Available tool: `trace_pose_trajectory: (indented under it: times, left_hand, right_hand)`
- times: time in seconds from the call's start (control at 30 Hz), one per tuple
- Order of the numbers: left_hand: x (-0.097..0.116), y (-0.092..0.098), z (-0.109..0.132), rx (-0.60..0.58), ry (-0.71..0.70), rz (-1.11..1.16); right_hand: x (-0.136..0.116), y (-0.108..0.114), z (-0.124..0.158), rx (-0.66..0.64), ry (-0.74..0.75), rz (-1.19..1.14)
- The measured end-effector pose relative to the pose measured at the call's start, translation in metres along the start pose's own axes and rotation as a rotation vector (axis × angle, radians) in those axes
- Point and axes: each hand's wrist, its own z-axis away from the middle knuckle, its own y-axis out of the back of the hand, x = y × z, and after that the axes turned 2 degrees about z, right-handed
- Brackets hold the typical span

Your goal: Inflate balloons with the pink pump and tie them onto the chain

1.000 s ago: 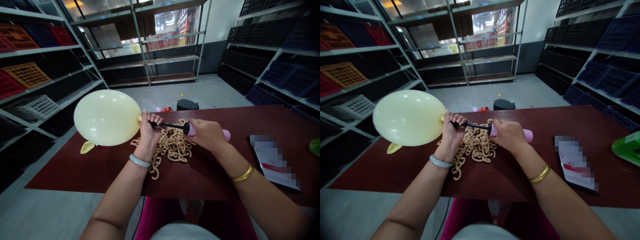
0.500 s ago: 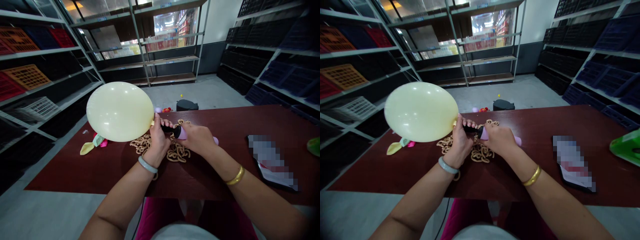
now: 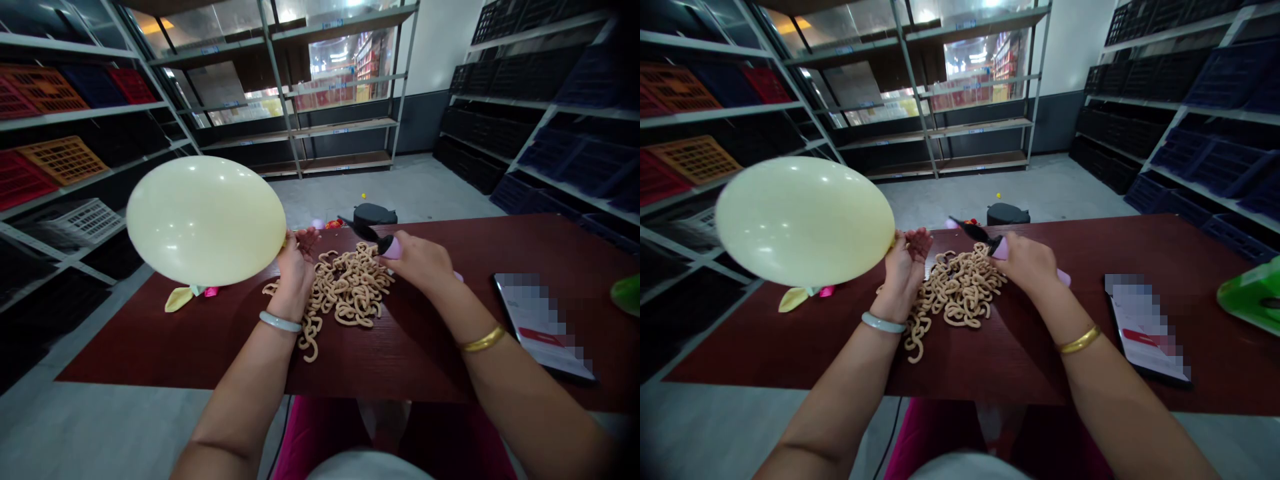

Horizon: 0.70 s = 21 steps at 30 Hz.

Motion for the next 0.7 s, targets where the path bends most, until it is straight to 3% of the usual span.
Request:
trace_pose_trajectory:
  times: [0.13, 0.3, 0.37, 0.5, 0.6, 0.7]
  left_hand:
    - [0.005, 0.003, -0.001, -0.011, 0.054, -0.066]
    - [0.001, 0.003, 0.0, -0.051, 0.077, -0.172]
    - [-0.003, 0.002, 0.001, -0.089, 0.076, -0.212]
    - [-0.015, -0.002, 0.013, -0.198, 0.074, -0.311]
    - [-0.027, -0.004, 0.024, -0.31, 0.092, -0.374]
    - [-0.037, -0.004, 0.03, -0.355, 0.022, -0.401]
  right_hand:
    - [0.029, -0.016, -0.01, -0.037, -0.173, 0.026]
    - [0.049, -0.033, -0.012, -0.125, -0.255, 0.054]
    - [0.046, -0.031, -0.012, -0.027, -0.226, 0.052]
    - [0.013, -0.013, -0.012, 0.305, 0.076, -0.26]
    - [-0.031, 0.0, -0.012, 0.231, 0.295, -0.658]
    - [-0.066, 0.004, -0.011, 0.023, 0.312, -0.902]
